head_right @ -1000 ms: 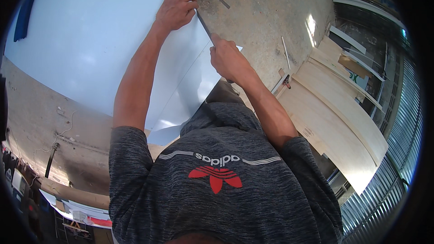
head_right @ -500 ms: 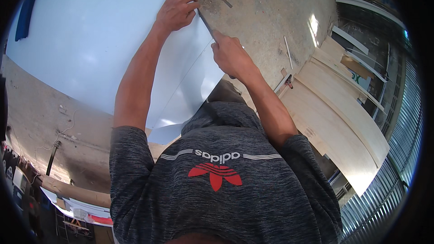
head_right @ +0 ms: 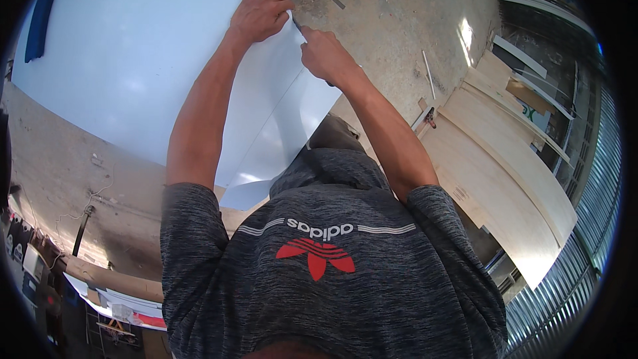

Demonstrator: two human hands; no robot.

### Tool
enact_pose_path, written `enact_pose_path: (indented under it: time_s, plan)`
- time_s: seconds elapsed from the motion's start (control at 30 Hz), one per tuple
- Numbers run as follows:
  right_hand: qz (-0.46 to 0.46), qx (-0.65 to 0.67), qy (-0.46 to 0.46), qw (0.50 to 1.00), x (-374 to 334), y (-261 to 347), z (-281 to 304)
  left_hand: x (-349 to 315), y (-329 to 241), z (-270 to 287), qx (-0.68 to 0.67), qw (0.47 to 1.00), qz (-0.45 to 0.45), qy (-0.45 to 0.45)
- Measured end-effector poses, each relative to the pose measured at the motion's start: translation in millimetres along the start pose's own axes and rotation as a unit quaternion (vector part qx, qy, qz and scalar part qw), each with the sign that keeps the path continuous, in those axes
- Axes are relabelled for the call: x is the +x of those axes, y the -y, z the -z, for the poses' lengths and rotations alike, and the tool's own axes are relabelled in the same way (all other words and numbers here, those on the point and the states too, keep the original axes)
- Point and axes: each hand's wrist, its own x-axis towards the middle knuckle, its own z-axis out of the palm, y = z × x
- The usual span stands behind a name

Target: Using a metal file to smooth and scrape the edge of a large white plastic or acrylic sheet.

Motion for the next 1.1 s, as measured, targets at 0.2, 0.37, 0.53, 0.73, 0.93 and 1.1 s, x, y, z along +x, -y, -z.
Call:
enact_pose_path:
  time_s: [0.2,0.37,0.53,0.73,0.93,1.1]
  plan:
    - [-0.018,0.008,0.020,1.000,-45,9,20,-7,2,-1,0.015,0.997,-0.042,-0.059]
    - [-0.020,-0.038,0.036,0.998,-46,8,11,-5,1,2,0.010,0.997,-0.065,0.034]
    - [-0.045,-0.025,0.051,0.997,-44,17,14,-3,-1,7,0.021,0.996,-0.058,0.067]
    - [-0.001,-0.009,0.018,1.000,-17,8,9,-6,-4,0,0.001,0.997,-0.056,0.054]
    - [-0.012,0.000,0.017,1.000,-49,10,20,-8,-4,2,0.024,0.995,-0.094,-0.014]
    - [-0.019,-0.023,0.038,0.999,-46,3,11,-8,-12,-1,-0.014,0.995,-0.097,0.014]
